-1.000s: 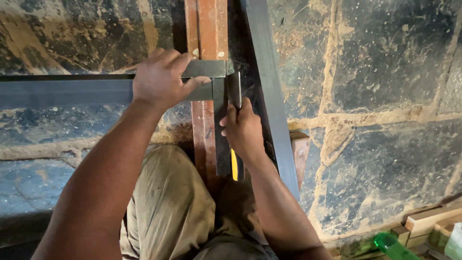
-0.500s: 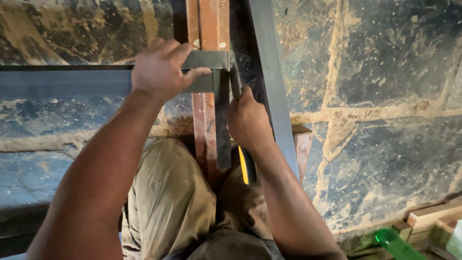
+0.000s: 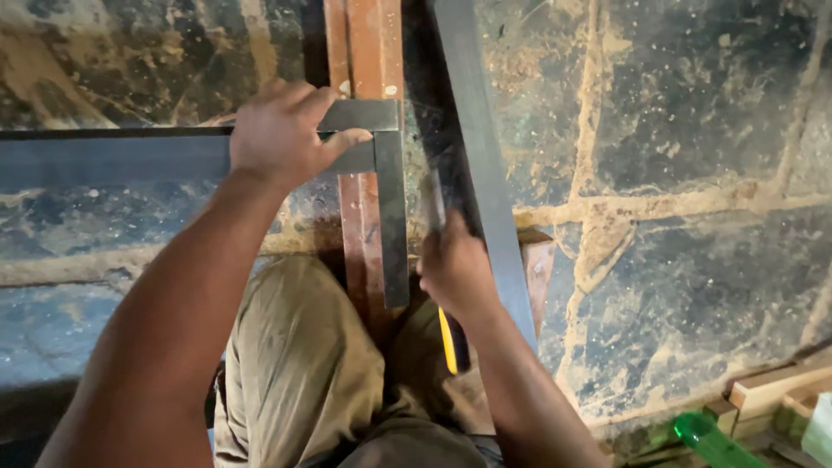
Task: The person assembles a wooden frame by positioning a metal square on the wood, marking lines with a utility knife, and hammering nails into the joints to secure the pieces together.
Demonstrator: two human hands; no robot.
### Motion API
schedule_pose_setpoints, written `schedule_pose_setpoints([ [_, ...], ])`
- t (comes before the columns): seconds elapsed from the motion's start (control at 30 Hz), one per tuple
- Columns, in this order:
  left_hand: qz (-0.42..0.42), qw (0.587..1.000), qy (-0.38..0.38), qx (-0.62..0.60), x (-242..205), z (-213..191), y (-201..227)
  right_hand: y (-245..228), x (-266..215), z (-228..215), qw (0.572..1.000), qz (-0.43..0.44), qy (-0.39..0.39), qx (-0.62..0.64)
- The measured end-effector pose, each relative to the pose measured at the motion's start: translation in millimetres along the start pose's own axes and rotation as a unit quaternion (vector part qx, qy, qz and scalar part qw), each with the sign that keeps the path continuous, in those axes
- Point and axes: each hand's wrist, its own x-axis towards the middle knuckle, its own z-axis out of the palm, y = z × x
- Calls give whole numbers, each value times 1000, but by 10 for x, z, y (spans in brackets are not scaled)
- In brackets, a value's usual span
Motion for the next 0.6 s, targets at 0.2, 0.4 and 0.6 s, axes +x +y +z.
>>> schedule_pose_setpoints([
  [0.2, 0, 1000, -21, -12, 5, 4, -6, -424, 442, -205, 961, 123, 38, 246],
  [0.4, -21, 998, -39, -37, 7, 6, 6, -664, 452, -286, 955, 132, 9, 266],
  [0.6, -7, 999, -21, -36, 9, 2, 5, -672, 459, -240, 960, 129, 21, 248],
])
